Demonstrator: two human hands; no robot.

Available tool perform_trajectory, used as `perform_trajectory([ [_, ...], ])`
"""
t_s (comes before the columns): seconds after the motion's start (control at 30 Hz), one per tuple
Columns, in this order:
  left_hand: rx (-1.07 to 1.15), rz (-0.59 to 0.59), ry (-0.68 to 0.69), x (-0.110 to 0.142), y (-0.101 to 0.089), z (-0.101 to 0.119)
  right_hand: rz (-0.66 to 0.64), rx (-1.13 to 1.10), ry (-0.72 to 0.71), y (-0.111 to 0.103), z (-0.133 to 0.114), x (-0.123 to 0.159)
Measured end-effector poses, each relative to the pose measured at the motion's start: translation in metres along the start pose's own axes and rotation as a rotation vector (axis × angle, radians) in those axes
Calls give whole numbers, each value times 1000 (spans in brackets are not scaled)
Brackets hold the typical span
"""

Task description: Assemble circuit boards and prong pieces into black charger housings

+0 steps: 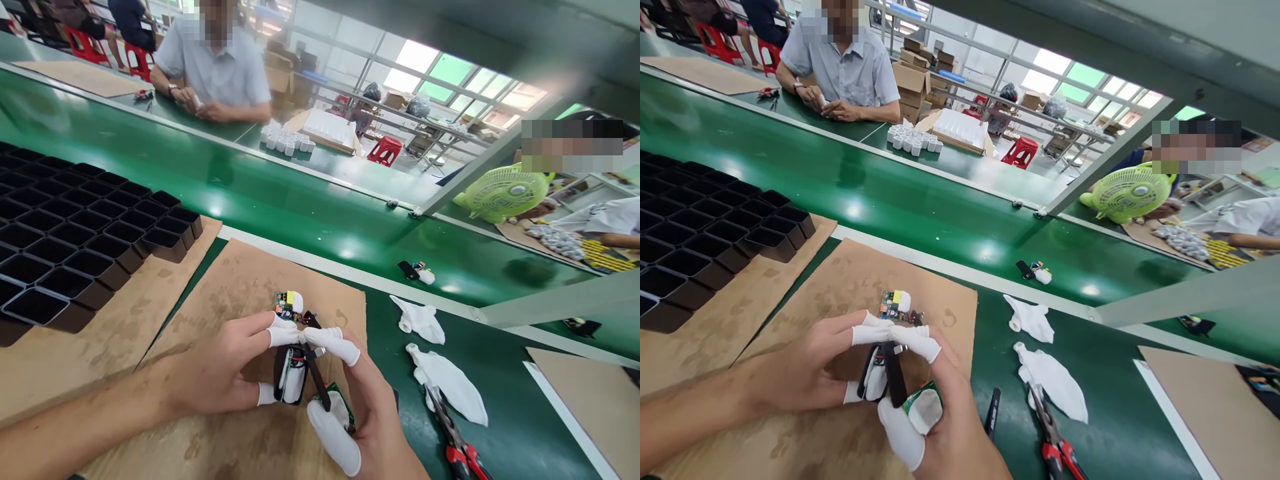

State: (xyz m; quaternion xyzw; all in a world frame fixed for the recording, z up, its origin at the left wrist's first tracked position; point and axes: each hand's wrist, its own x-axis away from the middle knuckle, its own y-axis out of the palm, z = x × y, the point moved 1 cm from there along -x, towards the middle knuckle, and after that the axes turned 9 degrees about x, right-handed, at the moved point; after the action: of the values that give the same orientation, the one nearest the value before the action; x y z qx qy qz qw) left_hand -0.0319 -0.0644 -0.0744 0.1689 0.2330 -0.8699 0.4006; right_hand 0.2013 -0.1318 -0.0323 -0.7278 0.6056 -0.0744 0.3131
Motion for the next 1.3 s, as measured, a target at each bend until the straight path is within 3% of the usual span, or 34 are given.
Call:
perform_trajectory([
  [0.13, -17, 11, -4, 2, 0, 0, -8, -48, 9, -1, -6, -10],
  [0.43, -7, 32, 4, -2, 2, 3, 9, 10, 52, 6, -3, -5],
  [0.73, -127, 23, -26, 1, 4, 0, 54, 55, 28, 16, -2, -9],
  [0.97, 1, 53, -23, 0, 5, -4, 143, 13, 105, 18, 8, -4],
  [1.1, -8, 142, -35, -1, 1, -1, 345, 358, -70, 11, -4, -4],
  [1.2, -40, 214, -42, -2, -2, 5, 353, 615, -261, 12, -20, 1],
  [1.3, -62, 266, -70, -2, -2, 13, 346, 702, -313, 26, -33, 11],
])
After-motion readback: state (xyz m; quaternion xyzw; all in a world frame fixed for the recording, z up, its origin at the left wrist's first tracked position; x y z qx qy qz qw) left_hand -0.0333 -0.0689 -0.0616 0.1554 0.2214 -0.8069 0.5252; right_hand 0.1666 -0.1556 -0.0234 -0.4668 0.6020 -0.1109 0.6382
